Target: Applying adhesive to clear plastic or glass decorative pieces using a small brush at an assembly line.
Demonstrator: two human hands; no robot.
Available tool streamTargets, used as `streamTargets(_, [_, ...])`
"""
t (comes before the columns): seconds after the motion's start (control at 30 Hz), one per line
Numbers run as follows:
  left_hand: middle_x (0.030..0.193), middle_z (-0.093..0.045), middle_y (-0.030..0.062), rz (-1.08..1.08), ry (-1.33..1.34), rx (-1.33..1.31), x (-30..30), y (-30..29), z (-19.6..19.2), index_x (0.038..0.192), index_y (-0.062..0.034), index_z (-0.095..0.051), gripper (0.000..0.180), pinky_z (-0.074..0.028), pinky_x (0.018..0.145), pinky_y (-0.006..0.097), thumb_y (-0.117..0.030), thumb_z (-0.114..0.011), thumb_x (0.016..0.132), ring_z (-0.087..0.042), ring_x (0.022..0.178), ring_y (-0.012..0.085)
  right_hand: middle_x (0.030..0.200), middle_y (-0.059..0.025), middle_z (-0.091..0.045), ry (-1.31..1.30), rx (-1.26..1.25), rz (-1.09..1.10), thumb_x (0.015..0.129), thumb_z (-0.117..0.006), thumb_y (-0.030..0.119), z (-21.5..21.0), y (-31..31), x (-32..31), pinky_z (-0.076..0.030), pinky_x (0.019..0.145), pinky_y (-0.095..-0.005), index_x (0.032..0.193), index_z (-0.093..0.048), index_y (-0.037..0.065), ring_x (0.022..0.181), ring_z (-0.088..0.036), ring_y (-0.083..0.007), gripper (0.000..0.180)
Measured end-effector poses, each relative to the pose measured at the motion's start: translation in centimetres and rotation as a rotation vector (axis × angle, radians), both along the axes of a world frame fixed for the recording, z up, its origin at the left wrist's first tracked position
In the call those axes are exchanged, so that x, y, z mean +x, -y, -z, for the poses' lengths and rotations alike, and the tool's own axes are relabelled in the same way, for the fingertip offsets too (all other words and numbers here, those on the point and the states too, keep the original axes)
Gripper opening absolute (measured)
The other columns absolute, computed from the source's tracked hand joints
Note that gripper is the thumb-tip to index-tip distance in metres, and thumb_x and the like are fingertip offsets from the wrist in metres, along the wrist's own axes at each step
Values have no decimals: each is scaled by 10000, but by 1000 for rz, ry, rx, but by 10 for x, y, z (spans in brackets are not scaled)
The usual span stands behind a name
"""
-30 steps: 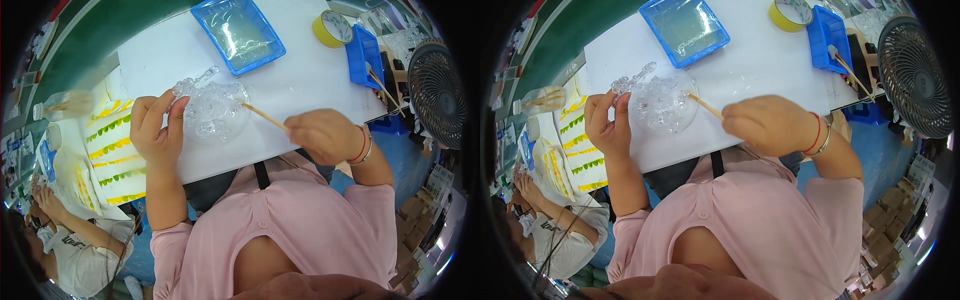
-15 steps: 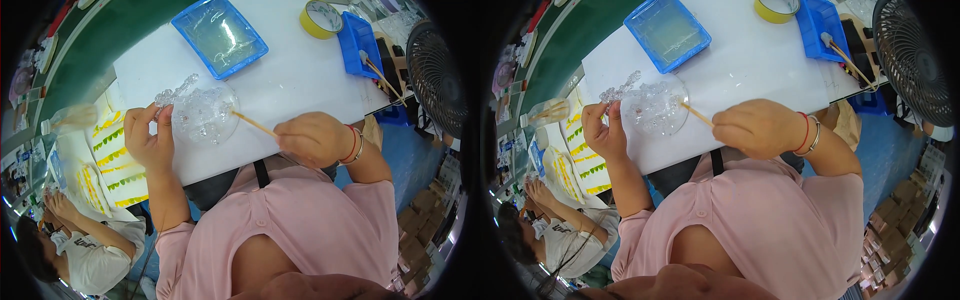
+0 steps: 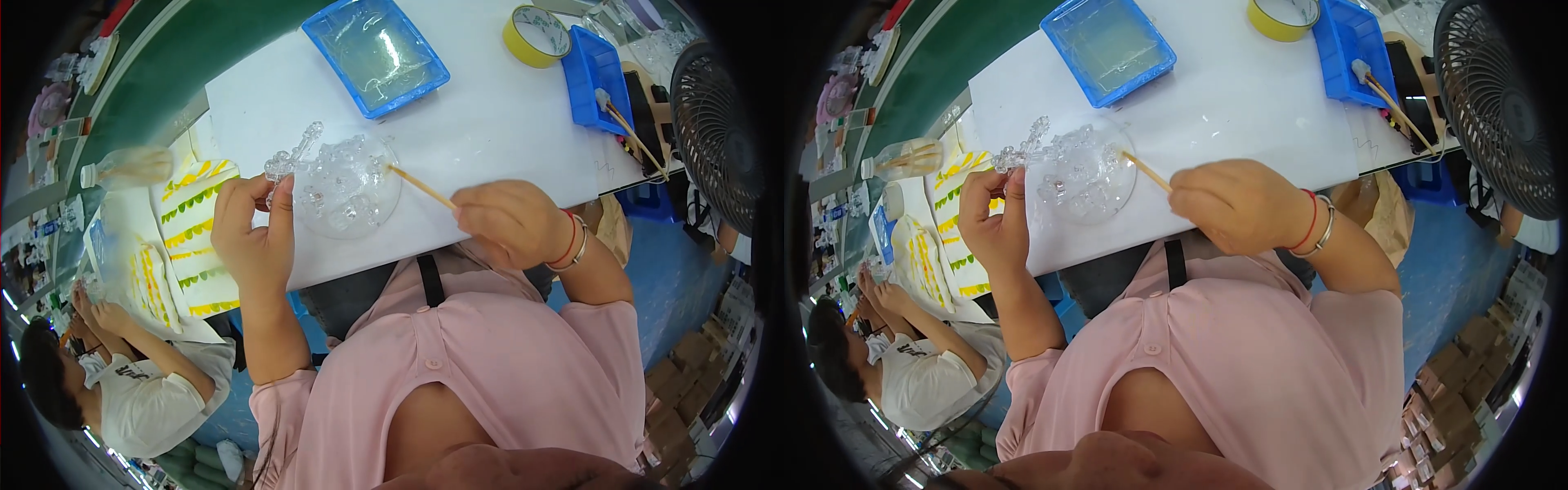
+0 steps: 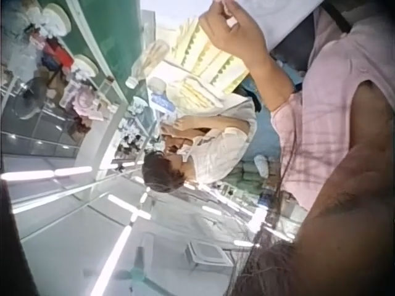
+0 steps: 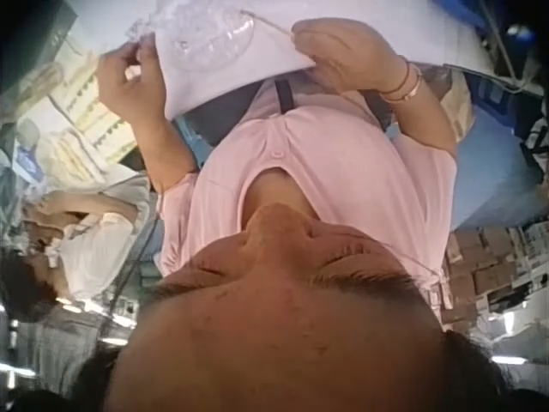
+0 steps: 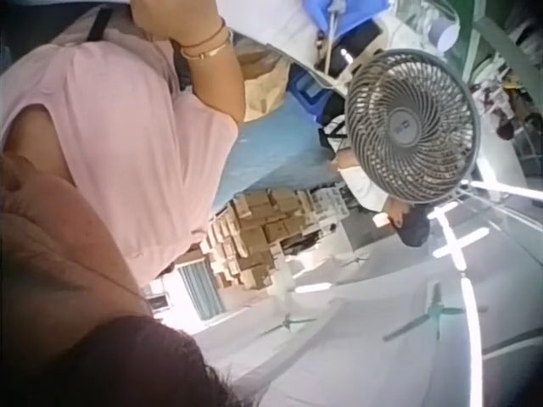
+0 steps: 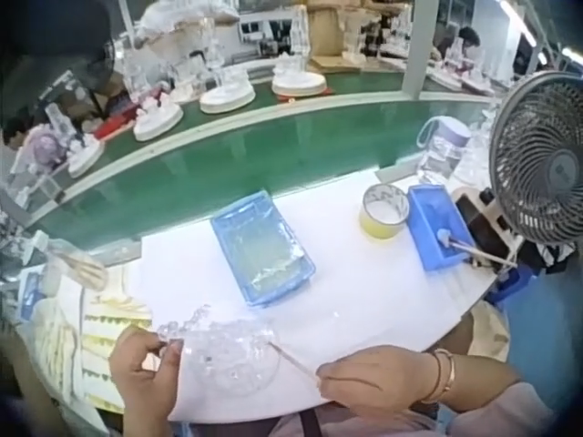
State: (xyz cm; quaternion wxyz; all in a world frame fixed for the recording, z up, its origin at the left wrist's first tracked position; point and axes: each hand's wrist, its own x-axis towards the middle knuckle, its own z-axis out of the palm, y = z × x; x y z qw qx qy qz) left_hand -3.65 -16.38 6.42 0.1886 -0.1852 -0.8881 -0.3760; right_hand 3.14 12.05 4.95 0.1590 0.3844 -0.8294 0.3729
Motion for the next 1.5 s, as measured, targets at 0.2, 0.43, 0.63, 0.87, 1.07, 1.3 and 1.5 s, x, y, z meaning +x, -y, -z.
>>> streamTargets(0.2, [714, -580, 65, -55, -21, 9, 6, -1, 5, 811, -11, -626, 139, -433, 546, 250, -50, -754, 773, -526, 581, 146, 896, -161, -649, -14, -30, 3, 670, -632, -70, 4, -2, 8, -509, 560, -313, 925, -586, -6, 647, -619, -252, 267])
streamTargets(0.43, [719, -580, 65, -75, -49, 13, 7, -3, 6, 808, -10, -619, 147, -432, 550, 253, -56, -755, 777, -526, 584, 150, 887, -162, -643, -24, 1, 13, 683, -620, -56, 2, 0, 6, -508, 556, -307, 919, -590, -12, 633, -616, -244, 242])
streamTargets(0.63, [722, -578, 63, -70, -61, 17, 5, -3, 9, 810, -6, -617, 156, -431, 551, 251, -56, -760, 773, -525, 584, 149, 881, -155, -635, -26, 27, -83, 706, -634, -27, 1, 4, 21, -508, 554, -305, 905, -597, -19, 631, -613, -248, 202])
streamTargets(0.87, [729, -580, 61, -102, -59, 8, 7, -1, 11, 809, -10, -618, 163, -441, 563, 250, -63, -766, 770, -528, 592, 148, 884, -156, -635, 7, -40, -117, 707, -638, -27, 6, 13, 11, -516, 569, -309, 893, -604, -22, 657, -623, -256, 189])
streamTargets(1.07, [728, -578, 63, -153, -73, 58, 10, -1, 19, 809, -15, -619, 157, -450, 582, 255, -76, -761, 783, -535, 605, 149, 887, -153, -646, 86, -102, -4, 701, -638, -53, 0, 1, 8, -522, 593, -324, 904, -595, -7, 687, -637, -269, 213])
streamTargets(1.3, [743, -574, 55, -230, -11, 150, 13, -8, 19, 931, -11, -624, 182, -450, 589, 238, -52, -738, 796, -533, 619, 122, 884, -159, -645, 101, -84, 15, 710, -620, -49, -1, 0, -3, -522, 597, -318, 912, -582, -16, 678, -631, -276, 208])
streamTargets(1.5, [845, -563, 46, -135, 171, -11, 3, -3, -2, 1239, -62, -592, 432, -443, 639, 230, -112, -710, 826, -508, 662, 115, 876, -167, -639, 75, -108, -20, 689, -588, -65, 1, 3, 0, -520, 579, -324, 902, -580, -27, 648, -621, -268, 217])
